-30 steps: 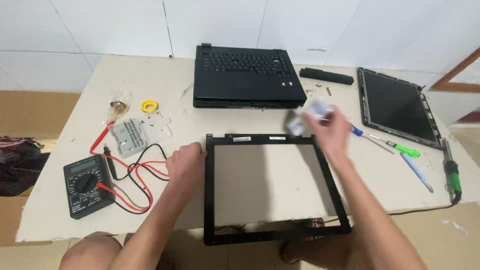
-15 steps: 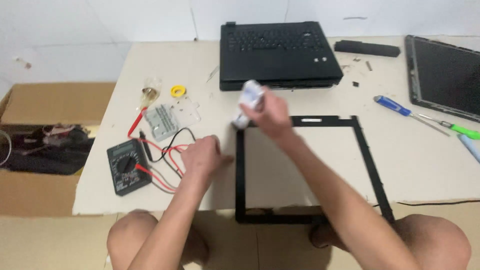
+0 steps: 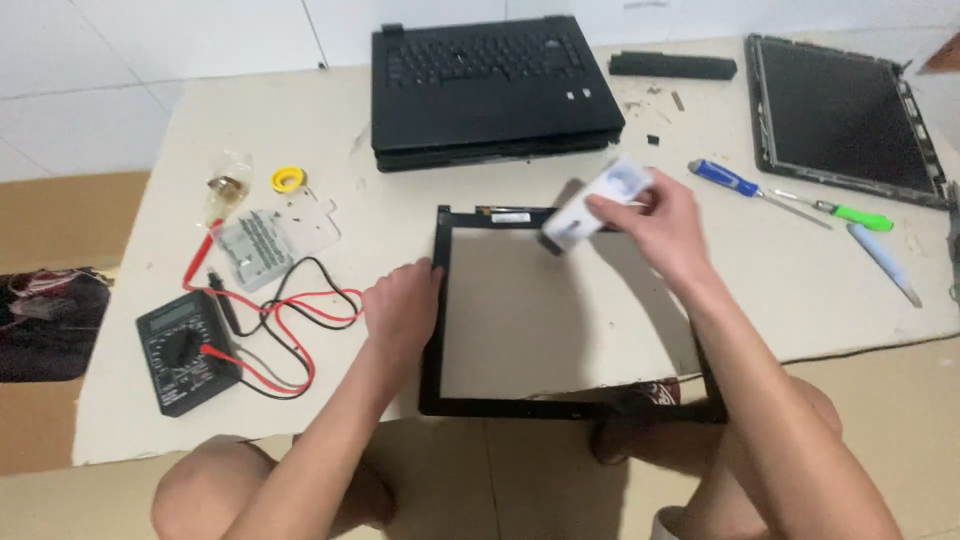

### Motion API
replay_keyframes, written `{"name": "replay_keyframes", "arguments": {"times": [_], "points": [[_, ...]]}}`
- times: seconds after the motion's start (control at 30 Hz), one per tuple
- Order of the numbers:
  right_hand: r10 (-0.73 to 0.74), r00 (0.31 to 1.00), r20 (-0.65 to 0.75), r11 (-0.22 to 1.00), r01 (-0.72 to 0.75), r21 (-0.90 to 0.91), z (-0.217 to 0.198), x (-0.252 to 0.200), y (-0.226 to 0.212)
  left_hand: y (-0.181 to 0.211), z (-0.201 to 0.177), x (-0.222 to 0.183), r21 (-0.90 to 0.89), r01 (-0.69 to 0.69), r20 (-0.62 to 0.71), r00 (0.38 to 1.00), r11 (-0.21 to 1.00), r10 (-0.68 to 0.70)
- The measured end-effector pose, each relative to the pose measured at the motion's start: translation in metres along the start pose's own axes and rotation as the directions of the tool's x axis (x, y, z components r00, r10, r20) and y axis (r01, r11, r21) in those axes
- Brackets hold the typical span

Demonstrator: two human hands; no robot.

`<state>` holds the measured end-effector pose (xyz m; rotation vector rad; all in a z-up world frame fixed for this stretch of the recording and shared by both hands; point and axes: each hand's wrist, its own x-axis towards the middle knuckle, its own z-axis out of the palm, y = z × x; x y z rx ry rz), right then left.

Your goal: Removing the bezel from a laptop screen and cleaning the adhesive residue from the frame using a small tool.

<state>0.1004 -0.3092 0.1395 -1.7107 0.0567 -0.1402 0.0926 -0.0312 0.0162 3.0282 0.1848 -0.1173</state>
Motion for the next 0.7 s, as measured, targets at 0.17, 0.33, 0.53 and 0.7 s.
{"name": "replay_keyframes", "arguments": {"times": [0.17,0.33,0.53,0.7], "points": [[-0.099,0.978,-0.181,0.951,0.039,-0.308,-0.057,0.019,0.053,-0.016,0.027,0.009,0.114,-0.048,-0.028,0.998,0.992,0.051],[-0.261,0.908,-0.327,0.909,0.117,-0.399,-0.048,0.026,0.051,-0.005,-0.016,-0.008,0.099,-0.074,-0.014,0.997,0.992,0.075],[-0.179,0.967,-0.181,0.866,0.068,-0.495,0.007,0.030,0.048,0.000,-0.023,-0.020,0.083,-0.078,-0.007,0.997,0.994,0.079],[-0.334,0.915,-0.228,0.653,0.050,-0.755,-0.023,0.017,0.027,0.002,-0.023,-0.028,0.144,-0.030,-0.021,0.999,0.989,0.034]]}}
